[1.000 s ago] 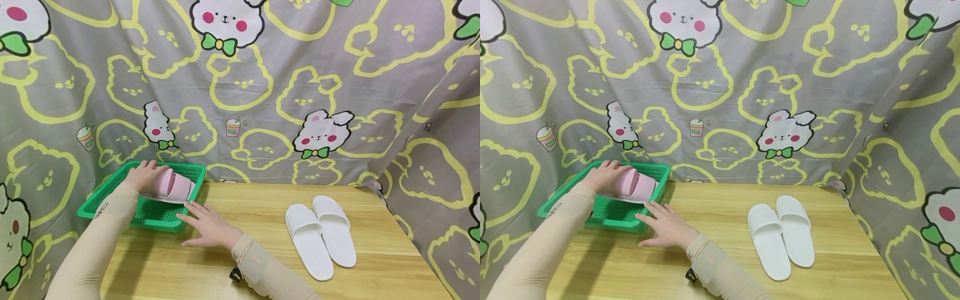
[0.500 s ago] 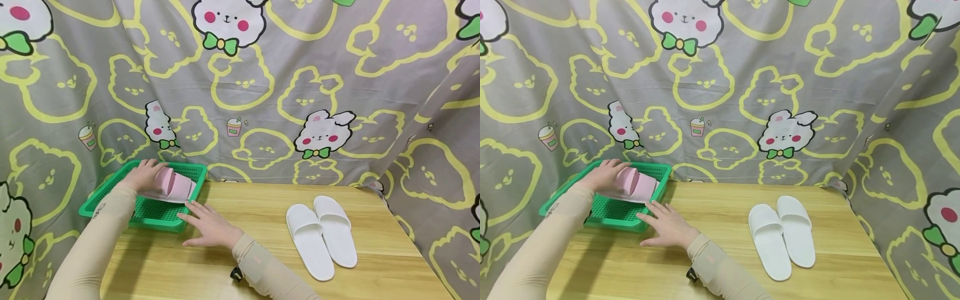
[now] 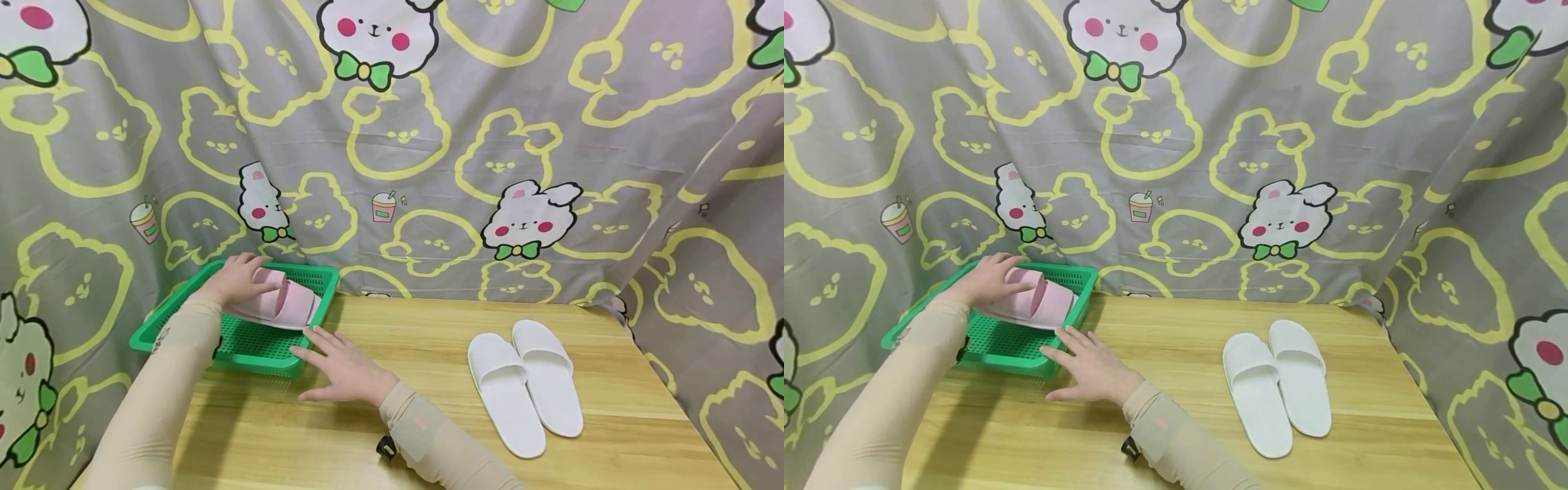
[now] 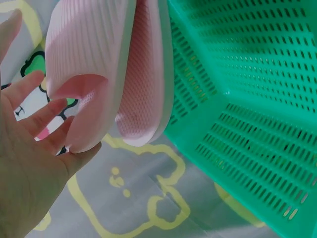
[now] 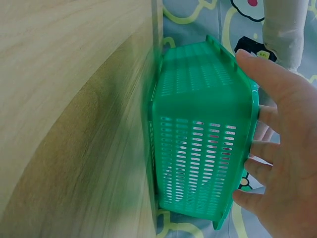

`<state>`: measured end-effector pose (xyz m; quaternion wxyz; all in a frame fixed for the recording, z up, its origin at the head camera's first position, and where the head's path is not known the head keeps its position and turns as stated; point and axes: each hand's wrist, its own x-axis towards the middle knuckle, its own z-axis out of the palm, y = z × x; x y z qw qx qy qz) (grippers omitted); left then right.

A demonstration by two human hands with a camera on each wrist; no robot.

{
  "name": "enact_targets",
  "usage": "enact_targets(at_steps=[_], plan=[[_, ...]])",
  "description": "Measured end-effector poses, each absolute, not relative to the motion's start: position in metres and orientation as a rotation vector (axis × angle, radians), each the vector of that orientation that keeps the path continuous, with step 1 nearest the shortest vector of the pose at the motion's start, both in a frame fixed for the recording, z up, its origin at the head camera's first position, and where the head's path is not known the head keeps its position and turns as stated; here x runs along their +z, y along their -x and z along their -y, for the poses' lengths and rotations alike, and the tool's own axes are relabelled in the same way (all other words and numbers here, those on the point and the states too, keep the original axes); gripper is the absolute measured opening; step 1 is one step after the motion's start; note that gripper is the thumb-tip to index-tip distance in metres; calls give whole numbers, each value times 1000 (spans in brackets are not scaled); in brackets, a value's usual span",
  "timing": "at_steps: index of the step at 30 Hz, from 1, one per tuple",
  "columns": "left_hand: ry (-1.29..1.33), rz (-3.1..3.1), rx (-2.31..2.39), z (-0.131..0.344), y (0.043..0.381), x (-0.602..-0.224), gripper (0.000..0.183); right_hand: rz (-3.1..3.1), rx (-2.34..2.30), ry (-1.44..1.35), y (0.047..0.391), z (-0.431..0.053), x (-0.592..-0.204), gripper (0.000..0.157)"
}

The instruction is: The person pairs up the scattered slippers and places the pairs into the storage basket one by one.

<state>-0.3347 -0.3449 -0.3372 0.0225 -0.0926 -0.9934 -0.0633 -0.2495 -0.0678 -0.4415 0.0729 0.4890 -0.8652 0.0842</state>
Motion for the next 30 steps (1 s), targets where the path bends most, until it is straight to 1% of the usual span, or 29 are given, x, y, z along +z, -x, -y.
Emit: enact_targets(at_steps=[13, 20, 30], plan=[[178, 3092, -362, 355, 344, -343, 81, 2613, 252, -1457, 249, 68, -442, 83], [120, 3098, -427, 358, 350, -344, 88, 2603, 241, -1458, 249, 67, -442, 83], [91, 3076, -510, 358, 351, -341, 86, 2596, 239, -1454, 248, 67, -441, 83]])
